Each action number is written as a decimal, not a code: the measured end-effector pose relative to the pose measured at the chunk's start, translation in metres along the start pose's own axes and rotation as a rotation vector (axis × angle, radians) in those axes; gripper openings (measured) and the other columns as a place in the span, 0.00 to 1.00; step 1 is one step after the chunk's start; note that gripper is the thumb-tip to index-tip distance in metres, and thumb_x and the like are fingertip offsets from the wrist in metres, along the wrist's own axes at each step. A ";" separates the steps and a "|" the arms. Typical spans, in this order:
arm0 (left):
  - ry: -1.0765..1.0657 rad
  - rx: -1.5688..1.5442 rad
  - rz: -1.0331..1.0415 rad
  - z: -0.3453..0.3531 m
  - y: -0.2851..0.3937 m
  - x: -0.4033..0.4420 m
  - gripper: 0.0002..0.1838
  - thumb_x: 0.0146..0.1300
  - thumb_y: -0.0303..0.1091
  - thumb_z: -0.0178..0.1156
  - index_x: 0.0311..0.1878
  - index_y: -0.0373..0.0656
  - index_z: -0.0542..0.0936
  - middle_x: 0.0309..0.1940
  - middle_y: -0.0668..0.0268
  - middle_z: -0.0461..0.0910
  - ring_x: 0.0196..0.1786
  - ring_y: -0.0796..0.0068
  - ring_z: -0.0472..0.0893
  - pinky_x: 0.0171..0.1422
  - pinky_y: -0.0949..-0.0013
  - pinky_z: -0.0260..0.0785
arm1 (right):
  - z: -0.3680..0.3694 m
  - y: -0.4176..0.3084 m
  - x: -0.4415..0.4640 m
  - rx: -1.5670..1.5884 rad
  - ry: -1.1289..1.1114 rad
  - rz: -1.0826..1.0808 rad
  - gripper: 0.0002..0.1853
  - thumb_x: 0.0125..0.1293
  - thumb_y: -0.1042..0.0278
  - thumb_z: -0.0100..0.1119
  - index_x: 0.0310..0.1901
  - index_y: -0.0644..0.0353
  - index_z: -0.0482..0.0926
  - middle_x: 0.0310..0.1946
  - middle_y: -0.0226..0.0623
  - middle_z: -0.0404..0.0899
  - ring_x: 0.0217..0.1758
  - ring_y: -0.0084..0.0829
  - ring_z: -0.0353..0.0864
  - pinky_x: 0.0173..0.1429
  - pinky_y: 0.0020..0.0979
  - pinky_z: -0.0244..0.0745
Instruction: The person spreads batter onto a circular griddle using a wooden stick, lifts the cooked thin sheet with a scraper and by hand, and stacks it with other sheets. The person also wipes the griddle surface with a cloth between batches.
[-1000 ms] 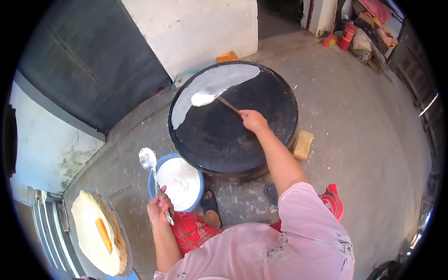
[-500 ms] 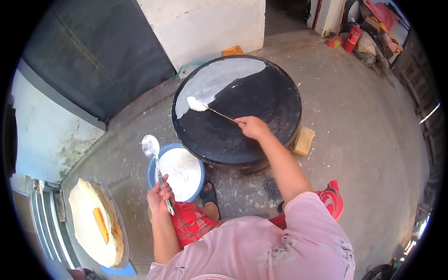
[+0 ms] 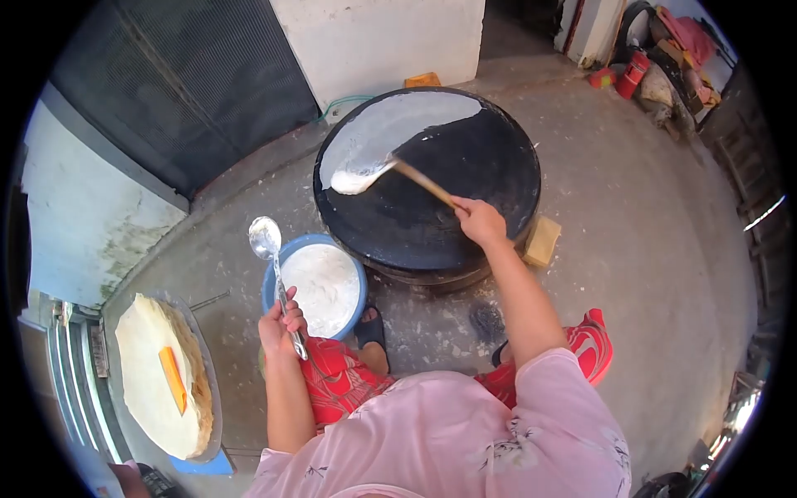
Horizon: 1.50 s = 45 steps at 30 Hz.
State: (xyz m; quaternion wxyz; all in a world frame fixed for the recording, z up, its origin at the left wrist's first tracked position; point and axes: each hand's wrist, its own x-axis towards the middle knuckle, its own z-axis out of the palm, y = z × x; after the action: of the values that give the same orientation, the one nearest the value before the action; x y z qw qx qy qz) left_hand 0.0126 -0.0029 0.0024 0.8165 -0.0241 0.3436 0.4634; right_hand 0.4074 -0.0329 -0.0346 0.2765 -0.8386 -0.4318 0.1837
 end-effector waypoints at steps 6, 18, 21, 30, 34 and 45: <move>0.002 0.004 -0.022 0.000 0.003 -0.003 0.17 0.67 0.35 0.38 0.50 0.32 0.68 0.25 0.64 0.67 0.18 0.80 0.62 0.18 0.78 0.55 | 0.063 -0.006 -0.026 0.361 -0.213 -0.080 0.14 0.63 0.66 0.48 0.49 0.52 0.77 0.43 0.43 0.79 0.47 0.36 0.78 0.52 0.29 0.68; -0.033 -0.012 -0.051 -0.016 0.016 -0.003 0.17 0.67 0.35 0.38 0.50 0.32 0.68 0.25 0.64 0.67 0.19 0.79 0.62 0.18 0.78 0.54 | 0.047 -0.024 -0.162 -0.082 -0.168 -0.154 0.21 0.58 0.66 0.54 0.54 0.57 0.71 0.34 0.47 0.79 0.38 0.47 0.79 0.42 0.40 0.73; -0.039 0.001 -0.052 -0.020 0.020 -0.004 0.17 0.67 0.35 0.38 0.50 0.32 0.68 0.25 0.64 0.67 0.19 0.79 0.61 0.18 0.78 0.54 | 0.088 -0.055 -0.140 -0.155 0.080 -0.271 0.21 0.60 0.69 0.48 0.54 0.62 0.61 0.26 0.52 0.77 0.32 0.50 0.78 0.35 0.45 0.71; -0.009 -0.011 -0.056 -0.023 0.025 -0.011 0.18 0.67 0.36 0.39 0.51 0.31 0.67 0.25 0.65 0.67 0.19 0.80 0.61 0.18 0.77 0.55 | 0.197 -0.169 -0.069 -0.298 -0.203 -0.264 0.35 0.61 0.71 0.41 0.67 0.66 0.38 0.31 0.54 0.78 0.31 0.44 0.81 0.34 0.42 0.75; -0.072 -0.031 -0.069 -0.031 0.031 -0.011 0.17 0.67 0.35 0.38 0.51 0.33 0.68 0.26 0.63 0.67 0.20 0.78 0.61 0.20 0.76 0.54 | 0.181 -0.147 -0.105 -0.214 -0.177 -0.166 0.38 0.57 0.73 0.43 0.67 0.67 0.37 0.32 0.55 0.77 0.30 0.46 0.80 0.34 0.43 0.75; -0.068 -0.036 -0.058 -0.030 0.034 -0.017 0.18 0.67 0.35 0.37 0.51 0.32 0.67 0.26 0.64 0.67 0.19 0.79 0.62 0.19 0.77 0.55 | 0.198 -0.149 -0.101 -0.176 -0.069 -0.102 0.38 0.57 0.71 0.44 0.67 0.66 0.39 0.30 0.54 0.78 0.29 0.48 0.80 0.33 0.44 0.75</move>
State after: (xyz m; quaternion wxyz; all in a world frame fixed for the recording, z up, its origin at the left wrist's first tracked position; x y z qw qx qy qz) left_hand -0.0351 -0.0069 -0.0015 0.8401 -0.0331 0.3064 0.4464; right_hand 0.1499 0.0143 -0.0890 0.1957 -0.8297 -0.4978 0.1596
